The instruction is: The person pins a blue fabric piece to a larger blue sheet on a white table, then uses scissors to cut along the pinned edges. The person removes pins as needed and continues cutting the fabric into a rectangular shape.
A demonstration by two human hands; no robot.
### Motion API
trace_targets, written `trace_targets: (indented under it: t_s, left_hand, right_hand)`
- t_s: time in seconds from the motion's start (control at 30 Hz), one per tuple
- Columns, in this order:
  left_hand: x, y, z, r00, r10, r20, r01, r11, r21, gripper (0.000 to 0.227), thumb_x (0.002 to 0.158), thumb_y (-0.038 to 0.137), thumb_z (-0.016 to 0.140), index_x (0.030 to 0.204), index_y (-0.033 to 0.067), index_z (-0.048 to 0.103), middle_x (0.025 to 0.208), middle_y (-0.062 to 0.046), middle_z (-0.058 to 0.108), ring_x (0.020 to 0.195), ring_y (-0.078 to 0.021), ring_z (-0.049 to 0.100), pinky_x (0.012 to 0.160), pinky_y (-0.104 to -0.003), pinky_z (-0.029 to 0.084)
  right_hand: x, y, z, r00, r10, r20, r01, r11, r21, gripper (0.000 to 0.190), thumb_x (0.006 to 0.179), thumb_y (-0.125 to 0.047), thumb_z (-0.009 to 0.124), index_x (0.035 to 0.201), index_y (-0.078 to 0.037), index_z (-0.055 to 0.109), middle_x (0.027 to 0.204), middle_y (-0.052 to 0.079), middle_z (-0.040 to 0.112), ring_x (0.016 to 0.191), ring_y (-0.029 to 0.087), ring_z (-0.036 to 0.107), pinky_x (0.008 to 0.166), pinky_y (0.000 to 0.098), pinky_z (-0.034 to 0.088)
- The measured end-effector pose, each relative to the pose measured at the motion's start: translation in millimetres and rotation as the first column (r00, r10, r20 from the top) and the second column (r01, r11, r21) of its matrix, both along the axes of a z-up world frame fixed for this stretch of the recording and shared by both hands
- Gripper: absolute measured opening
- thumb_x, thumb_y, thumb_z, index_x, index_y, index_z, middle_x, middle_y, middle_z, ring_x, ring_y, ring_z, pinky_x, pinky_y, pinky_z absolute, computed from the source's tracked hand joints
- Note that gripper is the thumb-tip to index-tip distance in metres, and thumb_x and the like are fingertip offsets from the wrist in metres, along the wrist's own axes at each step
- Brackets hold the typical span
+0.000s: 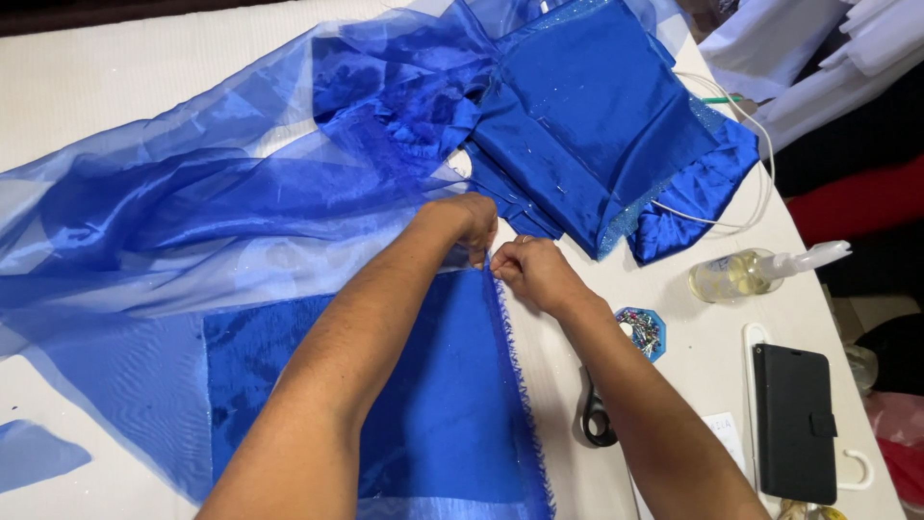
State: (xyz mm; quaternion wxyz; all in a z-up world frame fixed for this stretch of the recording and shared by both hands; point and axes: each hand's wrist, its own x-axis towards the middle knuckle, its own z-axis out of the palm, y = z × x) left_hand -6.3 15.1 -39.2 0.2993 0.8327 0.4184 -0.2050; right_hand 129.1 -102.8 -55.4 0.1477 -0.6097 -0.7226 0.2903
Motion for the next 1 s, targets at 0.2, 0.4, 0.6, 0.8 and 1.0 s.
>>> trace_targets:
  t_s: [0.2, 0.4, 0.6, 0.8, 1.0]
  left_hand:
    - [0.5, 3.1, -19.3, 0.999, 0.034, -0.027, -0.033, 0.999, 0.024, 0.048, 0.058, 0.024, 0.098, 0.101, 0.0168, 0.078, 0.118, -0.013, 0.072, 0.115, -0.0336, 0.066, 0.095, -0.050, 0.054]
    - [-22.0, -43.9, 28.0, 0.983, -0.046, 0.177, -0.012, 0.949, 0.314, 0.069, 0.061, 0.013, 0.093, 0.125, 0.0113, 0.065, 0.134, -0.012, 0.056, 0.119, -0.0378, 0.058, 0.097, -0.054, 0.053]
    - [-58.8, -113.6, 22.7, 0.903, -0.123, 0.412, -0.202, 0.725, 0.658, 0.045, 0.081, 0.010, 0.073, 0.125, 0.0107, 0.064, 0.134, -0.010, 0.058, 0.105, -0.0302, 0.060, 0.088, -0.041, 0.048]
    - [-81.1, -233.0, 13.1, 0.717, -0.268, 0.643, -0.240, 0.772, 0.589, 0.032, 0.095, 0.026, 0.066, 0.118, 0.0042, 0.063, 0.124, -0.018, 0.064, 0.116, -0.0361, 0.059, 0.093, -0.048, 0.047]
    - [-77.0, -307.6, 0.9, 0.815, -0.260, 0.518, -0.128, 0.791, 0.598, 0.063, 0.093, 0.053, 0.061, 0.133, 0.0046, 0.059, 0.147, -0.014, 0.051, 0.141, -0.0347, 0.040, 0.117, -0.052, 0.031]
  right_hand:
    - [45.7, -21.1, 24.8, 0.950, -0.227, -0.216, 0.242, 0.969, 0.043, 0.020, 0.079, -0.010, 0.079, 0.099, -0.012, 0.077, 0.083, 0.011, 0.075, 0.087, 0.029, 0.072, 0.078, 0.0397, 0.057]
    - [119.9, -95.7, 83.0, 0.909, -0.382, 0.166, 0.397, 0.916, -0.067, 0.014, 0.078, -0.009, 0.081, 0.091, -0.013, 0.081, 0.079, 0.012, 0.077, 0.080, 0.030, 0.073, 0.076, 0.0399, 0.057]
    - [126.6, -135.8, 71.9, 0.906, -0.294, 0.304, 0.351, 0.924, -0.152, 0.014, 0.081, -0.010, 0.076, 0.095, -0.012, 0.079, 0.084, 0.009, 0.074, 0.084, 0.025, 0.072, 0.080, 0.0374, 0.058]
    - [131.4, -133.3, 44.6, 0.821, -0.142, 0.553, 0.206, 0.977, -0.055, 0.010, 0.084, -0.029, 0.074, 0.084, -0.020, 0.075, 0.079, 0.002, 0.068, 0.080, 0.023, 0.071, 0.077, 0.0375, 0.059]
    - [129.9, -138.4, 57.0, 0.888, -0.209, 0.409, 0.244, 0.969, -0.036, 0.004, 0.075, -0.018, 0.068, 0.075, -0.016, 0.071, 0.081, 0.005, 0.067, 0.071, 0.028, 0.062, 0.067, 0.0417, 0.048]
